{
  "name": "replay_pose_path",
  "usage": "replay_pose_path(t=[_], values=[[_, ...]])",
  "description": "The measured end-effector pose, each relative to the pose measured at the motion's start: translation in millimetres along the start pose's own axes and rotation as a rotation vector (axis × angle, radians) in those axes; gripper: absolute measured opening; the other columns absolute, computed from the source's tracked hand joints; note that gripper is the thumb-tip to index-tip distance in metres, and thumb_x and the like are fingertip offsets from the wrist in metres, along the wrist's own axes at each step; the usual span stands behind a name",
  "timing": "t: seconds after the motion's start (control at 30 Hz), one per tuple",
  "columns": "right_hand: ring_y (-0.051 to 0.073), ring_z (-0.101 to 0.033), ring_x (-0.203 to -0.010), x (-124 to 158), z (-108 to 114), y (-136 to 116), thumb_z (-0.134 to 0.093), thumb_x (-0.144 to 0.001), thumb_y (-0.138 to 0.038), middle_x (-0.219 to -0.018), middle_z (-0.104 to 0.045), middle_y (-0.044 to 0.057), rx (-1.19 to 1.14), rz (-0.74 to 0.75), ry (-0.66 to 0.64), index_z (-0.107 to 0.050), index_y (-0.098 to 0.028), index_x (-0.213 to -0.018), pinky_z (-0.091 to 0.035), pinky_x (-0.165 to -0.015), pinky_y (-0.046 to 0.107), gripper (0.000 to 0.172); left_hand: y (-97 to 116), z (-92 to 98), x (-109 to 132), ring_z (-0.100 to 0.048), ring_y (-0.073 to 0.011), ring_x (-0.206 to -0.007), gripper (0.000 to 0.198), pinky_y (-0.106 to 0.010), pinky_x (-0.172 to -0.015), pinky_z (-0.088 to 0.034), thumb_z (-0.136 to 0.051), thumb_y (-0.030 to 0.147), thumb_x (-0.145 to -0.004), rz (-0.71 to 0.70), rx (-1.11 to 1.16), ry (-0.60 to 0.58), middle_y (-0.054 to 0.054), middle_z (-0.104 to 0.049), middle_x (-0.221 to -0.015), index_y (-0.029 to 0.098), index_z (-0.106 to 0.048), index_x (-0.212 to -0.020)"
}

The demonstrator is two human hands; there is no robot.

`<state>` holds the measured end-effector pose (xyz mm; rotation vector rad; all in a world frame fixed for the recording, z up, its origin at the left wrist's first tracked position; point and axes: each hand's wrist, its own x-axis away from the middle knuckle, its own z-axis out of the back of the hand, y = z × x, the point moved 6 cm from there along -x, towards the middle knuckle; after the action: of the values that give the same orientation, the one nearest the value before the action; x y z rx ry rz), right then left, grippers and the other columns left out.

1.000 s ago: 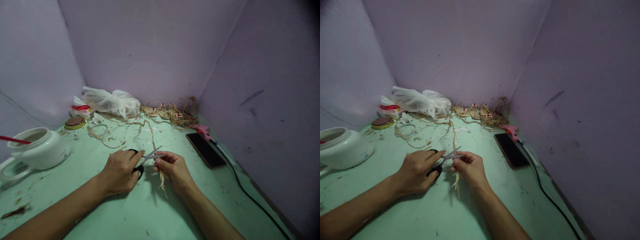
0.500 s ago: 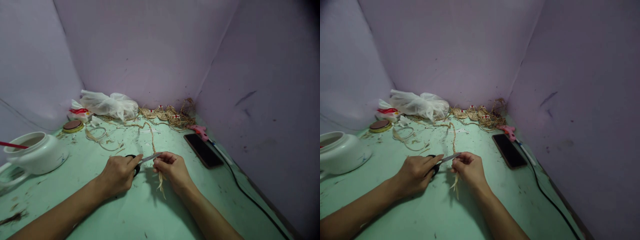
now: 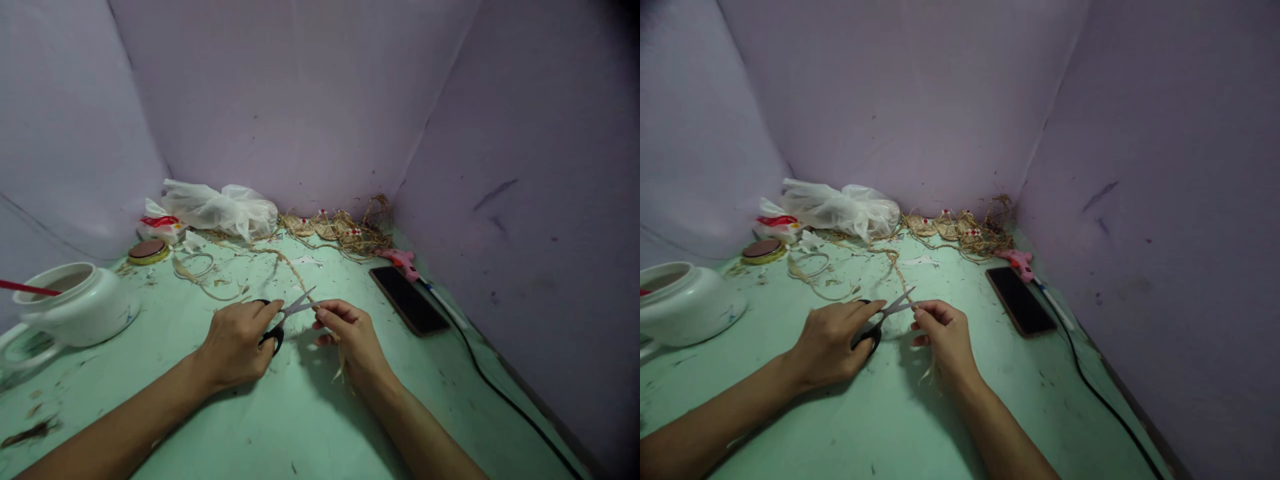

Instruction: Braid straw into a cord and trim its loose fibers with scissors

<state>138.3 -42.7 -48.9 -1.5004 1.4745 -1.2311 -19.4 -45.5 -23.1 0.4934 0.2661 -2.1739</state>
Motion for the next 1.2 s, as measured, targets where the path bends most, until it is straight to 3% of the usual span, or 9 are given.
replay_pose_path(t=[0.13, 0.23, 0.47, 0.9, 1.1, 1.2], values=[[0.006, -0.037, -0.037, 0.1, 1.7, 0.1, -0.065, -0.057, -0.024, -0.045, -0.045, -0.006, 0.002, -0.001, 0.035, -0.064, -0.014, -0.066, -0.032, -0.032, 0.018, 0.014, 1.6, -0.6, -0.1, -0.057, -0.0210, -0.068, 0.046, -0.032, -0.059, -0.041, -0.048, 0.025, -0.068, 0.002, -0.061, -0.026, -0.003, -0.061, -0.079, 0.020, -0.051, -0.114], [0.005, -0.032, -0.034, -0.7, 5.0, 0.2, -0.064, -0.058, -0.026, -0.042, -0.044, -0.007, 0.060, 0.029, 0.076, -0.068, -0.013, -0.077, -0.026, -0.031, 0.019, 0.023, 1.4, -1.8, 0.9, -0.057, -0.0207, -0.067, 0.046, -0.032, -0.057, -0.041, -0.048, 0.026, -0.069, 0.005, -0.090, -0.037, -0.003, -0.061, -0.077, 0.020, -0.051, -0.115], [0.005, -0.035, -0.038, -4.0, 11.0, 0.6, -0.068, -0.058, -0.028, -0.051, -0.052, -0.004, 0.087, 0.080, 0.123, -0.070, -0.014, -0.079, -0.029, -0.034, 0.020, 0.026, 3.6, -1.7, 3.5, -0.057, -0.0193, -0.060, 0.045, -0.030, -0.052, -0.041, -0.046, 0.023, -0.072, -0.048, -0.164, 0.005, -0.002, -0.060, -0.071, 0.019, -0.050, -0.116], [0.006, -0.035, -0.037, -5.2, 15.1, -0.1, -0.065, -0.063, -0.028, -0.048, -0.049, -0.004, 0.140, 0.113, 0.155, -0.069, -0.016, -0.081, -0.029, -0.035, 0.020, 0.022, 4.5, -1.8, 2.5, -0.058, -0.0194, -0.056, 0.045, -0.029, -0.046, -0.039, -0.045, 0.017, -0.070, -0.074, -0.154, -0.013, -0.003, -0.063, -0.069, 0.018, -0.051, -0.115], [0.006, -0.035, -0.038, -7.2, 17.8, 0.6, -0.064, -0.064, -0.028, -0.050, -0.049, -0.004, 0.152, 0.126, 0.158, -0.068, -0.016, -0.082, -0.030, -0.035, 0.020, 0.023, 3.4, -6.1, 2.8, -0.059, -0.0200, -0.057, 0.046, -0.029, -0.047, -0.041, -0.043, 0.014, -0.070, -0.076, -0.101, -0.089, -0.004, -0.065, -0.071, 0.018, -0.050, -0.116], [0.006, -0.035, -0.040, -7.8, 19.2, 0.2, -0.065, -0.062, -0.029, -0.053, -0.048, -0.004, 0.103, 0.110, 0.179, -0.068, -0.016, -0.081, -0.030, -0.035, 0.019, 0.023, -1.9, -7.6, 1.2, -0.062, -0.0206, -0.064, 0.045, -0.030, -0.053, -0.043, -0.043, 0.014, -0.070, 0.004, 0.035, -0.123, -0.004, -0.066, -0.076, 0.019, -0.051, -0.115]])
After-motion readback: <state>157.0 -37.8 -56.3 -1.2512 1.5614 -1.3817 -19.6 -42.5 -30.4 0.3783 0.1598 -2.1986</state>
